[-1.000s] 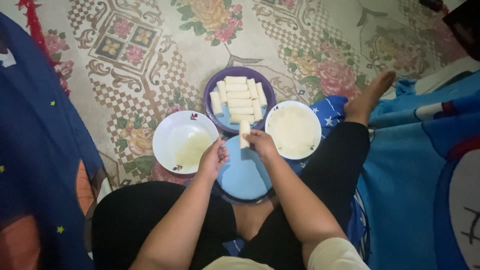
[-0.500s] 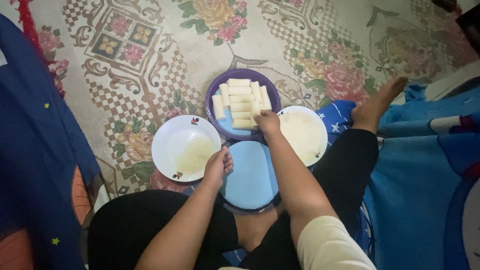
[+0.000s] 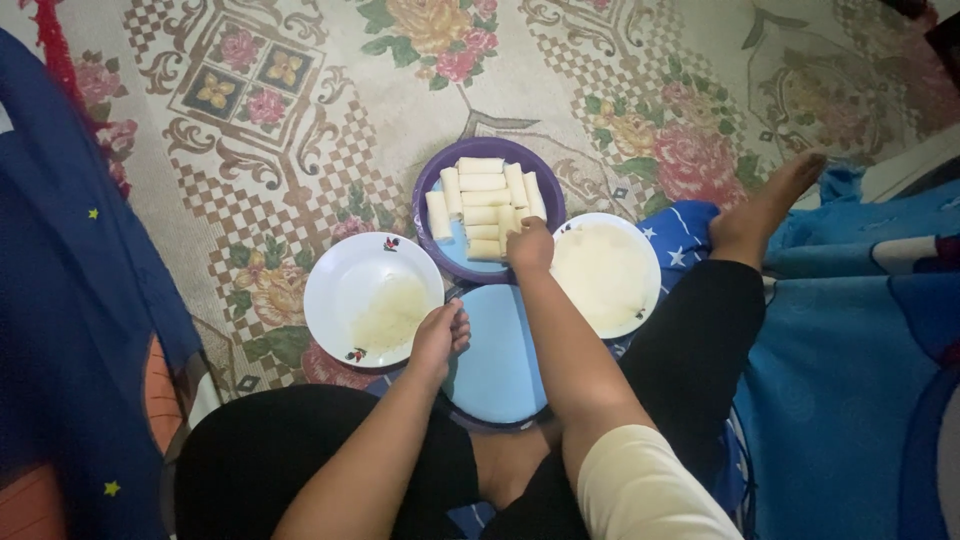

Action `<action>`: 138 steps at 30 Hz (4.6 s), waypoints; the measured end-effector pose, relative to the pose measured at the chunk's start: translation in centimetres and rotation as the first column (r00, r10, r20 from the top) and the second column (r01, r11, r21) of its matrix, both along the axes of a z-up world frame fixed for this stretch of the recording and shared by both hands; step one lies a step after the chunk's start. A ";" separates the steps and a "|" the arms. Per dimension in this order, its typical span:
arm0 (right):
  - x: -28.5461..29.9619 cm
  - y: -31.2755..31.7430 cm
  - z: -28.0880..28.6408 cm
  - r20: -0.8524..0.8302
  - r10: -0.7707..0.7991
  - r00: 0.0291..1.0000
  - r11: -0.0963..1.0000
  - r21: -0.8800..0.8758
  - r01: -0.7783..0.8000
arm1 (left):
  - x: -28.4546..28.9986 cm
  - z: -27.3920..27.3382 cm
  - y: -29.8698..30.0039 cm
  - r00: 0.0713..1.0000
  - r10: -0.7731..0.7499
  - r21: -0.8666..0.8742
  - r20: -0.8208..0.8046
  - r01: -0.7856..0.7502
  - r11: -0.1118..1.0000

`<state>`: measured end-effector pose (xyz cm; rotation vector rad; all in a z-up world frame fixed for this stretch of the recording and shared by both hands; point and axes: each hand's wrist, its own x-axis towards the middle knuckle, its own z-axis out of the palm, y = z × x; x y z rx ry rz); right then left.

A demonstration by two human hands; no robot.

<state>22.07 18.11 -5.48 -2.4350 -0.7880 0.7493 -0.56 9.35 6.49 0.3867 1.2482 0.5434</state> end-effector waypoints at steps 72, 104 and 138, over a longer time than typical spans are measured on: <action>6.5 -19.1 6.5 -0.093 0.028 0.995 0.992 -0.119 -0.039 | -0.9 -4.6 -4.9 0.968 -0.187 -0.009 -0.166 0.188 0.982; -10.3 -23.8 11.8 -0.150 0.653 0.742 0.756 0.073 -0.651 | -1.4 -12.9 -4.9 0.913 -0.291 0.035 -0.285 0.313 0.949; -2.8 -22.2 6.4 -0.195 0.094 0.976 0.984 -0.133 -0.121 | -1.1 -1.1 -5.2 0.898 -0.272 0.110 -0.347 0.327 0.939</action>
